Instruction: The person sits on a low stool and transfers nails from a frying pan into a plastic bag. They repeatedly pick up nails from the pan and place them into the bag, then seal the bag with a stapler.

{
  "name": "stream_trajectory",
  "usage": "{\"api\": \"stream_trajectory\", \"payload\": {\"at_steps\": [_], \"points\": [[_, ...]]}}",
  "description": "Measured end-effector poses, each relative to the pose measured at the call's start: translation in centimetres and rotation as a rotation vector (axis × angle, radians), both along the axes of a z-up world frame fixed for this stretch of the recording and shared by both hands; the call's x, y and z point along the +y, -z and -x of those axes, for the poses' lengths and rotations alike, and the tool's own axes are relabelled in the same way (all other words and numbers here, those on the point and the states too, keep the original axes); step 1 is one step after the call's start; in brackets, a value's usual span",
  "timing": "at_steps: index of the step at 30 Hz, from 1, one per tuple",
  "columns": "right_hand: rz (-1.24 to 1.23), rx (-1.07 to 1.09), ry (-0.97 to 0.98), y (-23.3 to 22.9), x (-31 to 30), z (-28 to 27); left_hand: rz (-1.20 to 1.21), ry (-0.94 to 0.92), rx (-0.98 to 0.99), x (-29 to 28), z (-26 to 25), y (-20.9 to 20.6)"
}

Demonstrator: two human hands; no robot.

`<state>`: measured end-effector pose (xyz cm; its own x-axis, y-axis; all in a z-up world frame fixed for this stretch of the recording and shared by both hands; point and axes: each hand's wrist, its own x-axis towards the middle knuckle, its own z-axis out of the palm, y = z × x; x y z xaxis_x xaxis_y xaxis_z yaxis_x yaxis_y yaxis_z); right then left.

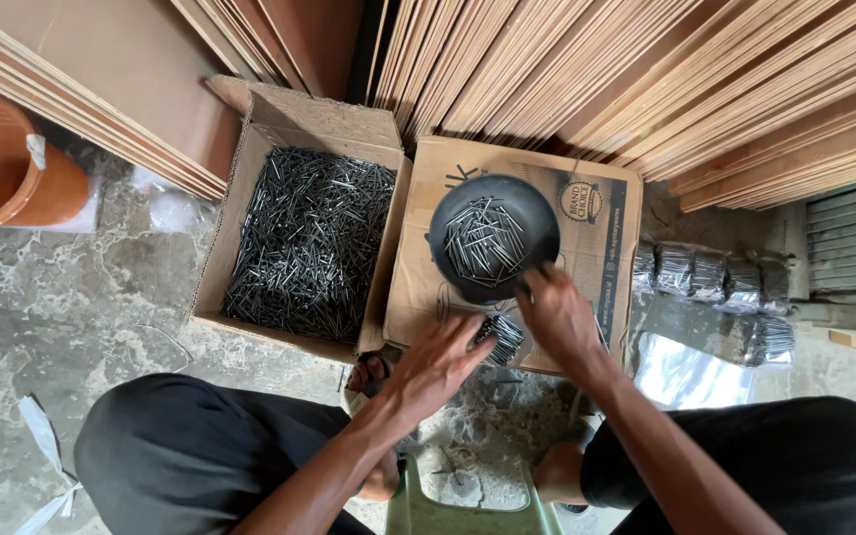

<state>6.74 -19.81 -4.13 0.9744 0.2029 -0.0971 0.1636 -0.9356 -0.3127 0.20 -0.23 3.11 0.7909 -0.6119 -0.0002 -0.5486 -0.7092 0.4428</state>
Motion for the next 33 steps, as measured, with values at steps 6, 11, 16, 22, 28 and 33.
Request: {"api": "stream_trajectory", "payload": {"at_steps": [6, 11, 16, 22, 28, 33], "points": [[0.24, -0.152, -0.055, 5.2, 0.7, -5.7, -0.011, 0.047, -0.108, 0.4, -0.1, 1.4], [0.317, -0.135, -0.147, 6.8, 1.0, -6.2, 0.021, 0.015, -0.051, 0.3, 0.5, 3.3], [0.292, -0.136, -0.193, 5.6, 1.4, -6.2, 0.011, 0.02, -0.041, 0.3, 0.6, 3.9], [0.295, -0.142, -0.252, 9.9, 0.1, -7.7, 0.055, 0.009, -0.021, 0.1, 0.6, 5.1], [0.096, -0.274, -0.041, 8.4, 0.1, -7.2, 0.03, 0.024, -0.049, 0.6, 0.7, 4.2], [-0.234, 0.039, 0.042, 3.4, 0.3, -7.4, 0.087, -0.012, 0.054, 0.6, 0.8, 3.7]]}}
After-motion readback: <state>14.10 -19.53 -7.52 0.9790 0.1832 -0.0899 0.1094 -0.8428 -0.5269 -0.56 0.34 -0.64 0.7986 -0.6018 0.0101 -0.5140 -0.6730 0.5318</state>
